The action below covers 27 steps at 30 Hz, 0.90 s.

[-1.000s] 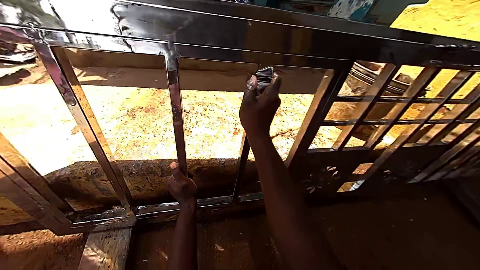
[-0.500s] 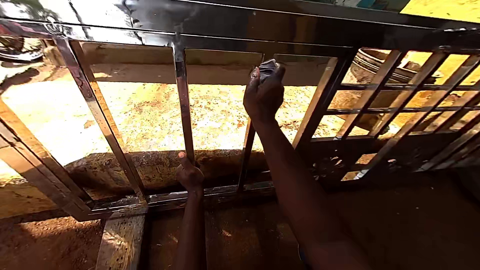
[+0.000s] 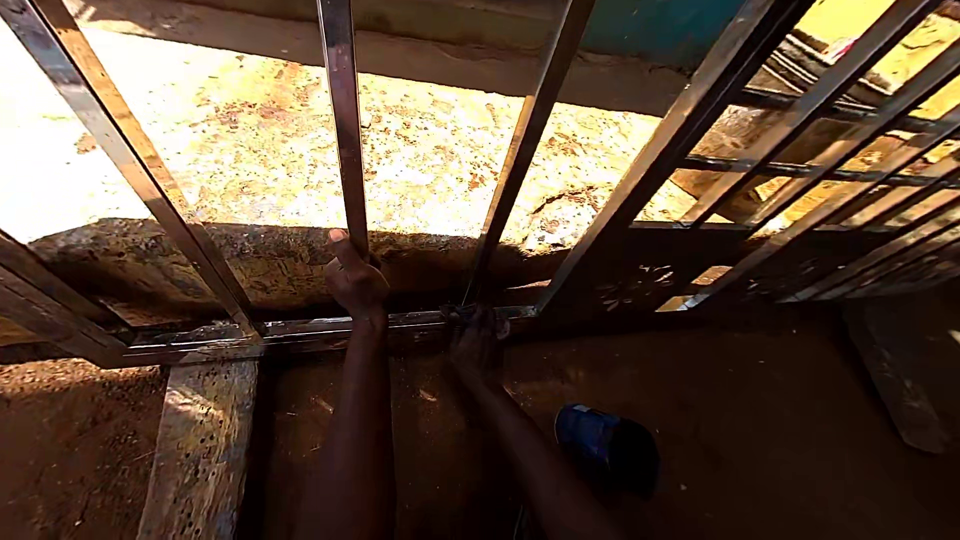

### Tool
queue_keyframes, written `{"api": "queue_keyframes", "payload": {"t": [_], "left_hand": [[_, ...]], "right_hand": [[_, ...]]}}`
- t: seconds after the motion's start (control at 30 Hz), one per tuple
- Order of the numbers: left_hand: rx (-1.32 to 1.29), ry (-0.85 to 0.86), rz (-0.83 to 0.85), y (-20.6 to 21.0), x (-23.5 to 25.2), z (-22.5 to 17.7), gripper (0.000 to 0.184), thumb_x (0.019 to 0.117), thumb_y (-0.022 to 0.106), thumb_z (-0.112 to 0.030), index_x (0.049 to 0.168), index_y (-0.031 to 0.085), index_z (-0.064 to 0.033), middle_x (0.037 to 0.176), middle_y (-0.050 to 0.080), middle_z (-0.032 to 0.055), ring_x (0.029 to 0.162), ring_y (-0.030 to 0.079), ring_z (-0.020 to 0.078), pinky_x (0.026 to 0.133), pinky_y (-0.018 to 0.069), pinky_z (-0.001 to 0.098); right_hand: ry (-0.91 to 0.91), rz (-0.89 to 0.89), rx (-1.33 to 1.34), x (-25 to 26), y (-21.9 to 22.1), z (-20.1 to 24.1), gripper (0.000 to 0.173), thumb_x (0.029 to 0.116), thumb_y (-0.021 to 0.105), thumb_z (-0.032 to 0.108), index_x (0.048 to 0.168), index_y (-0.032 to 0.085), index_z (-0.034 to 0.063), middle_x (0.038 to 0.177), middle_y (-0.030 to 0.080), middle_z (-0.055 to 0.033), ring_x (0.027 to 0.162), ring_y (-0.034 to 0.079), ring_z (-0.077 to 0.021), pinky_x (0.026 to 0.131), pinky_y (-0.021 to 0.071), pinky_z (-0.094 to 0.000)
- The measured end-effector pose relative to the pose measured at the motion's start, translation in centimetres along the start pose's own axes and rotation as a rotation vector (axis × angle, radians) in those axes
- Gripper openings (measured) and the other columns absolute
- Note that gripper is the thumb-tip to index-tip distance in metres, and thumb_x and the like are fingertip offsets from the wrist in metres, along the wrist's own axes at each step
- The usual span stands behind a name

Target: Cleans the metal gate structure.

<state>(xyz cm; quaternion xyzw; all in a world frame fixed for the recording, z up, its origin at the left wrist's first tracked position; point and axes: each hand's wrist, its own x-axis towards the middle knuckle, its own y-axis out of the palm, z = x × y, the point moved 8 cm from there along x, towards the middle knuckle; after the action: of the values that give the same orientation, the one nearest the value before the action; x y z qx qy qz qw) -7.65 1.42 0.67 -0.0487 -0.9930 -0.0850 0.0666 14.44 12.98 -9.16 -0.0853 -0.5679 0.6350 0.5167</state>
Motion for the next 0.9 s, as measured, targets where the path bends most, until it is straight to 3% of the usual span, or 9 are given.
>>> {"api": "queue_keyframes", "payload": {"t": [0.13,0.23,0.3,0.37,0.43,0.57,0.7,0.8,0.9], "left_hand": [[-0.034,0.005,0.008,0.2,0.3,-0.1,0.057,0.1091,0.021,-0.050,0.064,0.044,-0.0240,0.049,0.041,-0.0120,0.042,0.043,0.0032,0.045,0.0404,0.0248],[-0.050,-0.002,0.007,0.2,0.3,-0.2,0.059,0.1096,0.021,-0.049,0.062,0.044,-0.0236,0.048,0.042,-0.0115,0.042,0.043,0.0033,0.045,0.0404,0.0249],[-0.064,0.013,0.021,0.3,0.2,-0.6,0.058,0.1106,0.021,-0.046,0.064,0.046,-0.0230,0.049,0.043,-0.0122,0.041,0.044,0.0023,0.045,0.0406,0.0229],[-0.101,0.017,0.026,0.5,0.6,-0.6,0.056,0.1107,0.021,-0.045,0.065,0.044,-0.0237,0.047,0.041,-0.0123,0.039,0.041,0.0021,0.043,0.0373,0.0216],[-0.128,-0.002,0.017,0.4,0.5,-0.3,0.055,0.1109,0.022,-0.046,0.066,0.044,-0.0232,0.046,0.040,-0.0114,0.038,0.039,0.0029,0.041,0.0364,0.0220],[-0.128,-0.044,0.024,0.3,0.3,0.0,0.054,0.1105,0.020,-0.051,0.073,0.046,-0.0220,0.050,0.040,-0.0097,0.039,0.038,0.0044,0.041,0.0360,0.0226],[-0.179,-0.039,0.005,0.3,0.4,0.1,0.052,0.1105,0.020,-0.051,0.075,0.047,-0.0221,0.050,0.041,-0.0088,0.039,0.040,0.0054,0.040,0.0369,0.0228],[-0.181,-0.042,0.008,0.2,0.2,0.3,0.053,0.1101,0.018,-0.053,0.077,0.047,-0.0223,0.051,0.041,-0.0085,0.039,0.040,0.0056,0.040,0.0367,0.0220],[-0.183,-0.040,0.005,-0.1,0.1,0.2,0.051,0.1099,0.018,-0.054,0.083,0.047,-0.0216,0.052,0.043,-0.0078,0.039,0.041,0.0061,0.039,0.0372,0.0217]], "right_hand": [[-0.300,0.029,-0.160,0.0,-1.5,-1.2,0.040,0.0985,0.054,0.027,0.127,0.072,0.0054,0.127,0.073,-0.0098,0.128,0.063,-0.0350,0.110,0.0362,-0.0690],[-0.446,0.151,-0.162,1.0,-3.6,-0.8,0.038,0.0832,0.069,0.008,0.120,0.076,0.0084,0.118,0.075,-0.0142,0.112,0.070,-0.0383,0.091,0.0512,-0.0630],[-0.348,0.272,-0.021,2.4,-5.3,-1.5,0.033,0.0837,0.070,0.002,0.115,0.077,0.0094,0.115,0.072,-0.0187,0.104,0.069,-0.0375,0.084,0.0588,-0.0529],[-0.008,0.289,0.259,4.1,-7.2,-3.2,0.027,0.0905,0.067,0.000,0.116,0.075,-0.0017,0.112,0.070,-0.0228,0.101,0.070,-0.0368,0.087,0.0577,-0.0541],[0.307,0.185,0.476,4.5,-8.0,-4.5,0.030,0.0937,0.068,0.004,0.123,0.070,-0.0023,0.112,0.072,-0.0217,0.098,0.071,-0.0325,0.089,0.0562,-0.0524],[0.552,0.183,0.833,2.0,-3.8,-1.6,0.042,0.1044,0.060,0.017,0.144,0.057,0.0028,0.126,0.069,-0.0155,0.102,0.069,-0.0218,0.093,0.0553,-0.0432],[0.608,0.172,1.020,0.8,-3.4,1.1,0.047,0.1083,0.050,0.018,0.152,0.048,0.0022,0.135,0.065,-0.0145,0.102,0.066,-0.0154,0.089,0.0527,-0.0353],[0.396,0.103,0.984,2.6,-6.1,2.8,0.050,0.1093,0.044,0.018,0.155,0.041,-0.0027,0.151,0.054,-0.0175,0.133,0.057,-0.0196,0.112,0.0444,-0.0365],[0.178,-0.072,0.651,2.1,-5.9,2.5,0.038,0.1001,0.056,0.006,0.135,0.061,-0.0076,0.132,0.067,-0.0225,0.120,0.065,-0.0346,0.105,0.0509,-0.0467]]}}
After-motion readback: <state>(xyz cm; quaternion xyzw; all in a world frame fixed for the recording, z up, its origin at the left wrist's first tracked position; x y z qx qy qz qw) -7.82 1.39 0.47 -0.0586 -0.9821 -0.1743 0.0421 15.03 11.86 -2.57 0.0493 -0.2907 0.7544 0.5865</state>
